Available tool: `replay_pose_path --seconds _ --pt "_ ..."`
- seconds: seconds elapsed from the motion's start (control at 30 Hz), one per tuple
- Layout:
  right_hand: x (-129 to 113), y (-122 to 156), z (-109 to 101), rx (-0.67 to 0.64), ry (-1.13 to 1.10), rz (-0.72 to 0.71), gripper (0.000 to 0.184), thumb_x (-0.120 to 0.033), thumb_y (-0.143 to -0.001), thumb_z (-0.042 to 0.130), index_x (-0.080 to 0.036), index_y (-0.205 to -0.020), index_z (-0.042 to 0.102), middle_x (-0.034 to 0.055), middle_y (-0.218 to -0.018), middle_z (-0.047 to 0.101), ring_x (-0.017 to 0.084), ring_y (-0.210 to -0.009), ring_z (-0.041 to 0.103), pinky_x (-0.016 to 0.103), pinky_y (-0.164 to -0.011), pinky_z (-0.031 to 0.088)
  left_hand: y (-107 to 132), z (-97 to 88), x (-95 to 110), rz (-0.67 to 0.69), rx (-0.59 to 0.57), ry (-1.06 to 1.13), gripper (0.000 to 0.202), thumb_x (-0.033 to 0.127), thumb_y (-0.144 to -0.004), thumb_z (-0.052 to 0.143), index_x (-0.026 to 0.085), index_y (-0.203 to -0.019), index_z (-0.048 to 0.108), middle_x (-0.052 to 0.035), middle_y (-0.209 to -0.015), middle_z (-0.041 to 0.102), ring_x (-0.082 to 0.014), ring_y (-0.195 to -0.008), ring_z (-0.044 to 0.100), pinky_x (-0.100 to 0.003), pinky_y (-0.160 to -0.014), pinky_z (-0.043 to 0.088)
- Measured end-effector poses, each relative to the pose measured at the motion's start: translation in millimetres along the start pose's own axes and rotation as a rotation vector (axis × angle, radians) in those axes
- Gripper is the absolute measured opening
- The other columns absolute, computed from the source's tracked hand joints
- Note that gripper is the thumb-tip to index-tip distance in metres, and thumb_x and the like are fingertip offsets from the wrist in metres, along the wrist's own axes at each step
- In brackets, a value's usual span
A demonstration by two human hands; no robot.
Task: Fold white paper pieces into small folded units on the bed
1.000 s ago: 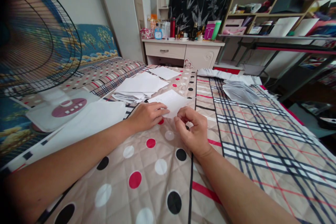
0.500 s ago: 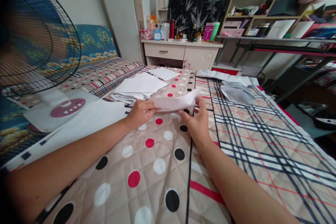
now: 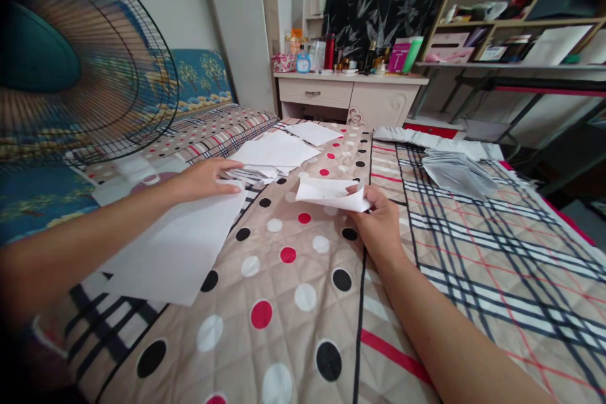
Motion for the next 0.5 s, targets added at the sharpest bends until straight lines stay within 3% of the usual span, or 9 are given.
replay_pose_path --seconds 0.1,0.2,0.3,0.5 --pt "-0.8 -0.1 3.6 -0.030 0.007 -0.030 0.025 -0.026 -0.066 0.077 -0.023 -0.090 0.074 0.0028 -0.082 0.072 0.019 -0.064 0.063 0.027 -0.049 0.049 35.5 -19.0 -79.2 -0.309 -0.069 -0.286 0.098 0.062 -0.047 0.078 0.019 -0.133 0.057 -0.0148 -0.125 0.064 -0.0377 -0.117 0.058 -0.041 -0.095 0.046" --pt "0.9 -0.8 5.1 -0.038 0.041 -0.051 0.025 -0.027 -0.066 0.078 -0.023 -0.090 0.074 0.0028 -0.079 0.071 0.019 -0.063 0.062 0.028 -0.050 0.048 66.9 -17.8 -119.8 -0.452 -0.180 -0.271 0.107 0.068 -0.046 0.073 0.014 -0.136 0.052 -0.0165 -0.118 0.067 -0.0360 -0.106 0.064 -0.038 -0.086 0.048" --pt "-0.8 0.0 5.8 -0.043 0.091 -0.073 0.027 -0.029 -0.067 0.078 -0.022 -0.093 0.074 0.0027 -0.082 0.072 0.019 -0.066 0.063 0.028 -0.054 0.049 78.2 -17.8 -120.6 -0.421 -0.161 -0.336 0.099 0.071 -0.050 0.069 0.012 -0.130 0.056 -0.0171 -0.110 0.069 -0.0356 -0.098 0.066 -0.038 -0.083 0.047" --pt "-2.8 2.0 5.9 -0.060 0.103 -0.071 0.029 -0.034 -0.070 0.077 -0.021 -0.095 0.073 0.0037 -0.085 0.072 0.019 -0.069 0.063 0.029 -0.059 0.050 77.5 -17.6 -110.8 -0.341 -0.106 -0.465 0.098 0.072 -0.055 0.064 0.009 -0.129 0.053 -0.0173 -0.106 0.068 -0.0349 -0.098 0.064 -0.037 -0.079 0.045"
Point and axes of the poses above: each hand's wrist, its own y-axis away from the middle knuckle, its own z-axis out of the palm, x = y × z, the point moved 8 cm from there along -y, towards the middle knuckle
